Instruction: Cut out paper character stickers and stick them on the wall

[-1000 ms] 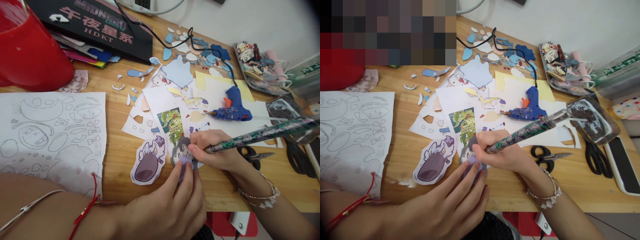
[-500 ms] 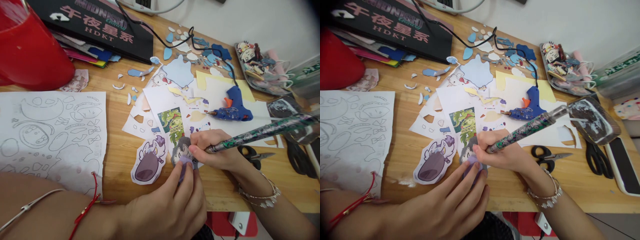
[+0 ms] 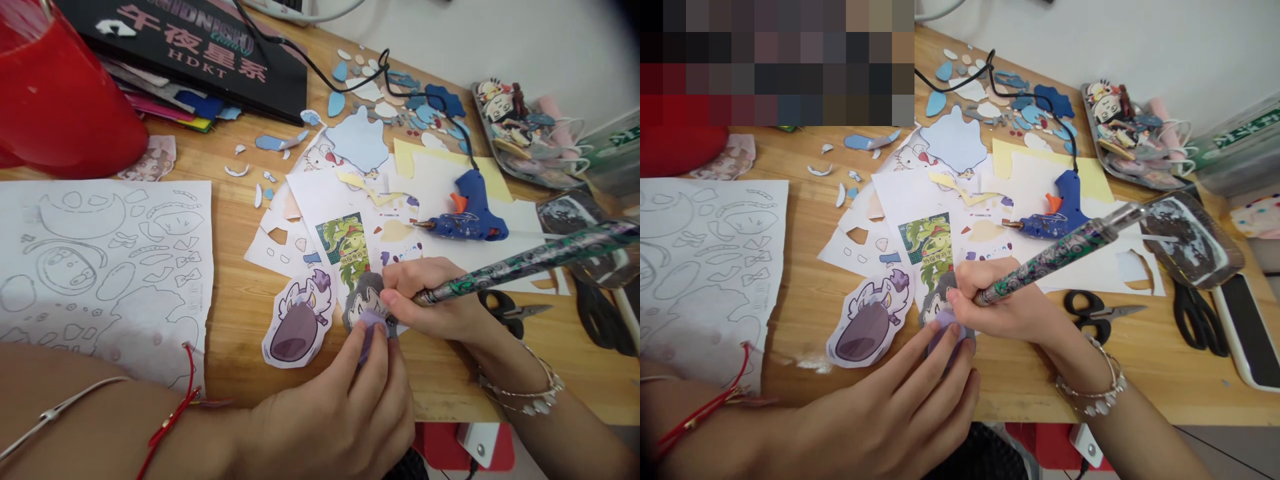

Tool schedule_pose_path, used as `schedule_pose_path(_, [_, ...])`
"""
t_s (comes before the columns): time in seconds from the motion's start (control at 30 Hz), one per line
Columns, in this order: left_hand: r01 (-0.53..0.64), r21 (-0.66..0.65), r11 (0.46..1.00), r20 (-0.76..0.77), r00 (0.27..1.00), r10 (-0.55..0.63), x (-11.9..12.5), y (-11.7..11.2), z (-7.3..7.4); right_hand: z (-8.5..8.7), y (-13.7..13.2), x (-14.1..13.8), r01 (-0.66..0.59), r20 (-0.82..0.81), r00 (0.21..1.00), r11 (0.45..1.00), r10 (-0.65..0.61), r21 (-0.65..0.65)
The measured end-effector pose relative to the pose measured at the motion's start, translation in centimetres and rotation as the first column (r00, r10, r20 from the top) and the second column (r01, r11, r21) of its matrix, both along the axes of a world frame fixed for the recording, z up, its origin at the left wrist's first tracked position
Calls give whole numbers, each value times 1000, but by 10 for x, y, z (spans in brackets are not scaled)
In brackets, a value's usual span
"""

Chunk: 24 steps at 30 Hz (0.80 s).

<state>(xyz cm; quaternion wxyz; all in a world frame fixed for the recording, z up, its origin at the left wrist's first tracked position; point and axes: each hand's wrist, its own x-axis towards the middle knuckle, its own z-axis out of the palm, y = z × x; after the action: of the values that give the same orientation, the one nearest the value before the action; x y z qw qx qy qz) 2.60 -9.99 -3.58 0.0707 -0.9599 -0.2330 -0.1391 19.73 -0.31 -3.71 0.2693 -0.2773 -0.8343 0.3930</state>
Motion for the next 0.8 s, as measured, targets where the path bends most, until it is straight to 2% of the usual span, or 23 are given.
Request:
schedule_pose_path(0.3, [5,-4,1000,3,1000,-5,1,-1,0,3,0,-1,-12,103,995,997,4,75])
schedule_pose_path(0.43, [9,-2,1000,-3,1000,-9,0,-1,-1,2,0,-1,2,49,999,1000,-3,22])
schedule_pose_path(0.6, [13,-2,1000,-6,1000,-13,0,0,0,2,1,-2,-1,99,995,997,-8,82])
schedule_pose_path(0.8, [12,-4,1000,-6,1000,-12,0,0,0,3,0,-3,-17,66,998,998,12,63])
